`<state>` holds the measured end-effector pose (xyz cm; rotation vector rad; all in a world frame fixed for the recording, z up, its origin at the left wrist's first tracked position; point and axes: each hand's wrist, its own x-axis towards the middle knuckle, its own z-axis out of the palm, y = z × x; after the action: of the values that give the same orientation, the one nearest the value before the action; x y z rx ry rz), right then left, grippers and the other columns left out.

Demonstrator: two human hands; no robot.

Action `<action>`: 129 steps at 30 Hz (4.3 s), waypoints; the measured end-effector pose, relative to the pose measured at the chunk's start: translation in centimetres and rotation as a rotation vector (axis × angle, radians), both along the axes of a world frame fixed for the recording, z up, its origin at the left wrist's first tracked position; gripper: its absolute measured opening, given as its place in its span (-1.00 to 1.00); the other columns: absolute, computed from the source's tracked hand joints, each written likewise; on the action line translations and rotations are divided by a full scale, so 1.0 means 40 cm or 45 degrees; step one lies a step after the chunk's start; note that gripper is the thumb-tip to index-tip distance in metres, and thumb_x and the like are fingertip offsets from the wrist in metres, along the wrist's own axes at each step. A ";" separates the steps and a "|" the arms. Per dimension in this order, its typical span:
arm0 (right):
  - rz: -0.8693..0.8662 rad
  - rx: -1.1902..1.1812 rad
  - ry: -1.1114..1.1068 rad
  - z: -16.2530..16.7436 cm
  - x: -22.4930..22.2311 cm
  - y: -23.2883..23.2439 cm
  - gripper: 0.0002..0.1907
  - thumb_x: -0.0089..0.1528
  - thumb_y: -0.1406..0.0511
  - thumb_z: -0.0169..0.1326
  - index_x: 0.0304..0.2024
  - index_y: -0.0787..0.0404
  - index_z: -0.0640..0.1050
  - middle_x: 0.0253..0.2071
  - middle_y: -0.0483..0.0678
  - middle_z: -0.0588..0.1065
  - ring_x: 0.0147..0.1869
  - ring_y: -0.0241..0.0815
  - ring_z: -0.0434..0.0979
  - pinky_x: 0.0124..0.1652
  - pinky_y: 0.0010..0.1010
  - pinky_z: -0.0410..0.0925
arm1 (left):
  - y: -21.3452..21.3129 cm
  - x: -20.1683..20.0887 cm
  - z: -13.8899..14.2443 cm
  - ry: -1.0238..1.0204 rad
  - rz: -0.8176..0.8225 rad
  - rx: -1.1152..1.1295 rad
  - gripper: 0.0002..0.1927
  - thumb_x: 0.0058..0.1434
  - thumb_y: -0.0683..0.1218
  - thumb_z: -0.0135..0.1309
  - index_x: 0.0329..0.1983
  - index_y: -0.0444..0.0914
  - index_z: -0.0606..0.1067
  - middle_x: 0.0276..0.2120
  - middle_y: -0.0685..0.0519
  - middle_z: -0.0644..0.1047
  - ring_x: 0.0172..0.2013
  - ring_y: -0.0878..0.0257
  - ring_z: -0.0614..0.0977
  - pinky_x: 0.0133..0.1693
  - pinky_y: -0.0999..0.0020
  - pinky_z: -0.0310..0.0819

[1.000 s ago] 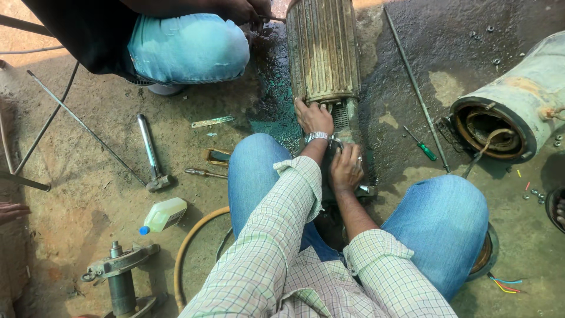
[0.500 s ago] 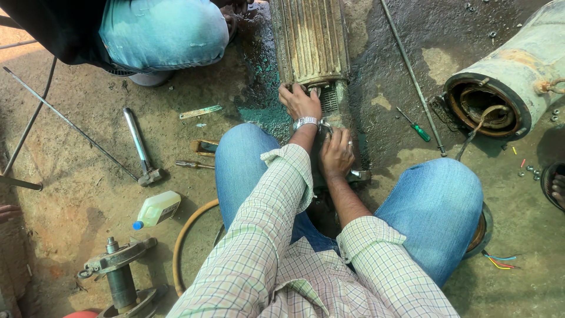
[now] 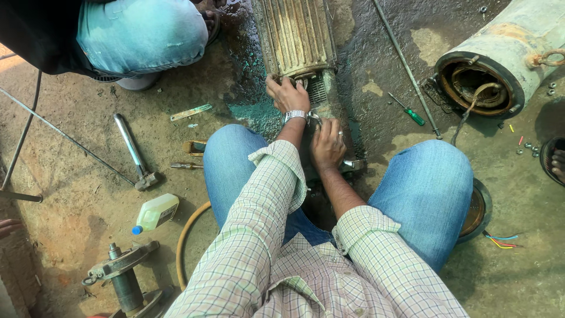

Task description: The person sits on the ground and uses a wrench and screwdriver to tighten bolts and adjust parts on a motor. They manipulate the motor housing and handle a wire while working.

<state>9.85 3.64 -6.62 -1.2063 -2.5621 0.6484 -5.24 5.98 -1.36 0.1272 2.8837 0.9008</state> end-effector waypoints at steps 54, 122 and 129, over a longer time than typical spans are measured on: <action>0.008 0.007 0.029 0.017 -0.007 0.012 -0.72 0.35 0.32 0.03 0.11 0.19 0.43 0.08 -0.01 0.39 0.14 -0.05 0.54 -0.06 -0.21 0.52 | 0.017 -0.007 0.008 0.042 -0.062 -0.134 -0.71 0.21 0.02 0.13 -0.13 -0.27 0.55 0.36 -0.13 0.12 0.43 -0.03 0.13 0.24 -0.36 0.26; -0.413 -0.636 -0.087 0.026 0.017 0.432 -0.84 0.23 0.22 0.28 -0.22 0.15 0.66 -0.34 -0.12 0.66 -0.24 -0.26 0.61 -0.18 -0.32 0.34 | -0.017 0.040 -0.050 0.115 -0.332 0.022 -0.49 0.02 0.09 0.38 0.03 -0.12 0.54 0.08 -0.01 0.37 0.15 0.06 0.40 0.07 0.03 0.30; -0.433 -0.441 -0.003 -0.016 0.008 0.441 -0.84 0.20 0.22 0.33 -0.21 0.08 0.65 -0.30 -0.12 0.60 -0.24 -0.21 0.58 -0.22 -0.26 0.36 | -0.003 0.004 -0.087 0.158 -0.196 -0.173 -0.47 -0.02 0.15 0.38 -0.03 -0.14 0.54 0.09 -0.06 0.34 0.17 0.00 0.34 0.07 -0.03 0.27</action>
<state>10.15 21.27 -7.27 -1.6994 -2.2217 1.0317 -5.06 5.87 -4.83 0.3995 2.9863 0.6919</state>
